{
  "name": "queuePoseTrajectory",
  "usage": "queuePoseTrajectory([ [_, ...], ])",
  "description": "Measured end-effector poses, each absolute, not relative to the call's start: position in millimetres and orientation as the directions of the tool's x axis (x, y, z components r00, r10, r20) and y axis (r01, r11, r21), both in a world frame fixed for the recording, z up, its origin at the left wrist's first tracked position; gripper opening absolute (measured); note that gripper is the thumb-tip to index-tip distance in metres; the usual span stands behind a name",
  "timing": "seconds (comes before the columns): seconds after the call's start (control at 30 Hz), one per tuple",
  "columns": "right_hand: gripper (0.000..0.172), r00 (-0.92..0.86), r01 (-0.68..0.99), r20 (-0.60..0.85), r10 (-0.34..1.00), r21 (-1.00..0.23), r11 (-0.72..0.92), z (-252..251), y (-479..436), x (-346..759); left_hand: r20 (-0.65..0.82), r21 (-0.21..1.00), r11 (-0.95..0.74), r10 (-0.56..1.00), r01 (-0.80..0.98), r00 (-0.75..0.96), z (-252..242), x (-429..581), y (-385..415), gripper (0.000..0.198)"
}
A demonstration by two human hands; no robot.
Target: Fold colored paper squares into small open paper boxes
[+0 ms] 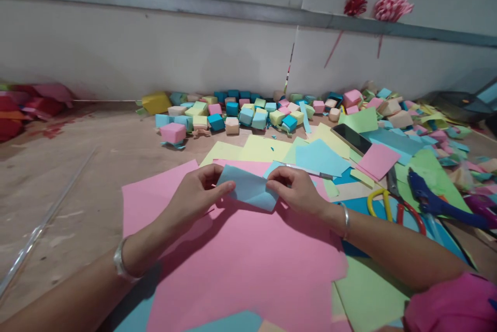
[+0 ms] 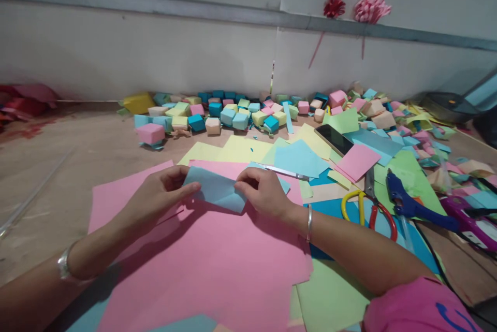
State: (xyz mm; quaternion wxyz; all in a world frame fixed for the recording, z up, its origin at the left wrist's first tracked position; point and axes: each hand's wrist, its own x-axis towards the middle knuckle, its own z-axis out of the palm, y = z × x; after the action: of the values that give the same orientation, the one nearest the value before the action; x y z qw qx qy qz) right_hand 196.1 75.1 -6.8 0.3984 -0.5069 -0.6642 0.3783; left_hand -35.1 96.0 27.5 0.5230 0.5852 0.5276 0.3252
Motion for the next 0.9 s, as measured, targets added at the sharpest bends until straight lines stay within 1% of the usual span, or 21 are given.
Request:
queuePoseTrajectory([
  [0.07,0.009,-0.198,0.389,0.172,0.965,-0.89,0.238,-6.3,73.8,195.2,-0.161,0.953,0.086,0.956,0.291,0.245,29.2,-33.9,94.5,0.033],
  [0.13,0.009,-0.212,0.395,0.179,0.961,-0.883,0.252,-5.4,72.3,194.1,-0.142,0.95,0.07,0.965,0.303,0.222,29.9,-33.4,93.7,0.031],
  [0.33,0.009,-0.197,0.394,0.162,0.967,-0.89,0.229,-6.8,72.3,194.6,-0.14,0.957,0.08,0.97,0.28,0.2,25.6,-33.7,94.6,0.03],
  [0.43,0.01,-0.209,0.402,0.171,0.963,-0.882,0.245,-8.3,72.1,194.9,-0.14,0.948,0.082,0.975,0.307,0.172,23.9,-33.7,95.0,0.031],
  [0.57,0.01,-0.232,0.421,0.166,0.959,-0.871,0.253,-7.7,70.1,193.9,-0.093,0.945,0.048,0.988,0.324,0.126,24.9,-33.7,95.6,0.029],
  [0.7,0.01,-0.227,0.411,0.157,0.961,-0.879,0.24,-5.2,69.6,193.6,-0.111,0.935,0.057,0.985,0.349,0.135,25.3,-34.2,96.7,0.025],
  [0.8,0.01,-0.224,0.396,0.125,0.967,-0.895,0.207,-3.9,69.2,192.9,-0.088,0.936,0.026,0.983,0.352,0.16,22.7,-35.2,98.0,0.024],
  [0.9,0.011,-0.257,0.399,0.066,0.964,-0.901,0.168,-5.0,65.5,189.9,-0.037,0.892,-0.046,0.984,0.449,0.176,19.1,-37.2,99.4,0.023],
])
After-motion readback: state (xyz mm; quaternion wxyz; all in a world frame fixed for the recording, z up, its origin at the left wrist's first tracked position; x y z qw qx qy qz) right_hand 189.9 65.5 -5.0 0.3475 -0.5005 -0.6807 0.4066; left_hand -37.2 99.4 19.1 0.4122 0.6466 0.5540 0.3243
